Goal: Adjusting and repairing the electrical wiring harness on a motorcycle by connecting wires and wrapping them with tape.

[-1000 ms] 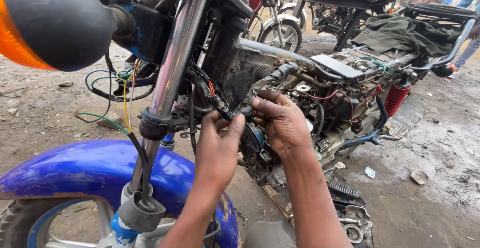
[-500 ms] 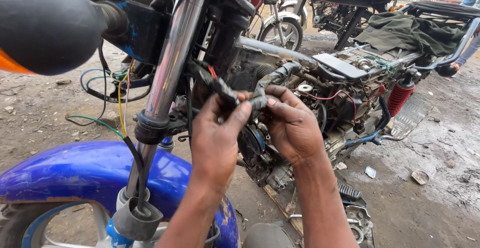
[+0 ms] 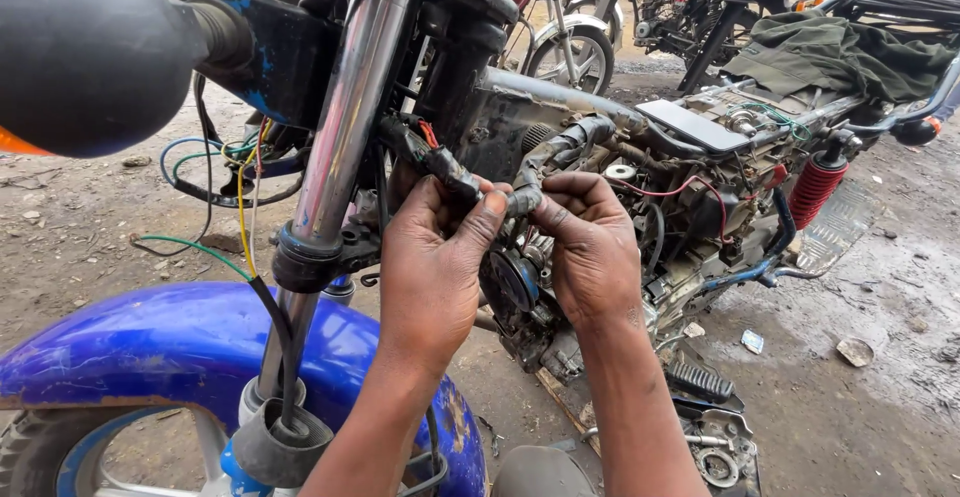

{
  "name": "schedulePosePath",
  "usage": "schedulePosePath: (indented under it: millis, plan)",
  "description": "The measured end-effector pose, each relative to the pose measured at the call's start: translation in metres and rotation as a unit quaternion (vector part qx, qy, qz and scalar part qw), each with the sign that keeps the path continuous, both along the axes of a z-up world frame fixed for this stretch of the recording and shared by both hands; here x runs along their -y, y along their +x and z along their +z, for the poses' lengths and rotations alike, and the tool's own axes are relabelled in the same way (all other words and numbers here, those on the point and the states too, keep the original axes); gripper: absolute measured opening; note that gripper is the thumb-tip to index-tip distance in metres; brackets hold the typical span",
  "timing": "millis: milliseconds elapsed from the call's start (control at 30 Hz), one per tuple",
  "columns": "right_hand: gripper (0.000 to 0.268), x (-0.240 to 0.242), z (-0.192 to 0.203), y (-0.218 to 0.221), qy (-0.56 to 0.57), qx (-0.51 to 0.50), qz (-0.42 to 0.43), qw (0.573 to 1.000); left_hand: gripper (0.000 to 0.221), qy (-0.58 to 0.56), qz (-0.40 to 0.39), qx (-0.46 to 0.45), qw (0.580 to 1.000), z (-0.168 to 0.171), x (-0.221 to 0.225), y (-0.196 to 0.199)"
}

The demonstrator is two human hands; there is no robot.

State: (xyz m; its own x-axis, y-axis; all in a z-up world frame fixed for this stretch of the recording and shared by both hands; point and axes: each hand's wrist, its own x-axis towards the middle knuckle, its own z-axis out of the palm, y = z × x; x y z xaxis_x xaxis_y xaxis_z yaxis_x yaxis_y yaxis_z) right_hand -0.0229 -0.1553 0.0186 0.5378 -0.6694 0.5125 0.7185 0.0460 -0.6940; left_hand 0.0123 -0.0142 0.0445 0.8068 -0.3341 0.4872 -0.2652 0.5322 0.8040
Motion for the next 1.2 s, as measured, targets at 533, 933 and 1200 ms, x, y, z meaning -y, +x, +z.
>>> schedulePosePath:
  millis: [533, 933, 1200]
  plan:
    - [0.014, -0.039, 0.037, -0.052, -0.223, -0.021, -0.148, 0.963, 0.027, 0.075, -0.001, -0.066, 0.995, 0.004, -0.027, -0.028]
    - [0.037, -0.042, 0.024, -0.04, -0.591, -0.118, -0.238, 0.762, 0.035, 0.027, -0.029, -0.151, 0.988, -0.02, -0.016, -0.003]
    - [0.03, -0.041, 0.02, -0.035, -0.613, -0.06, -0.332, 0.714, 0.047, -0.102, 0.158, -0.15, 0.971, -0.01, 0.022, 0.007]
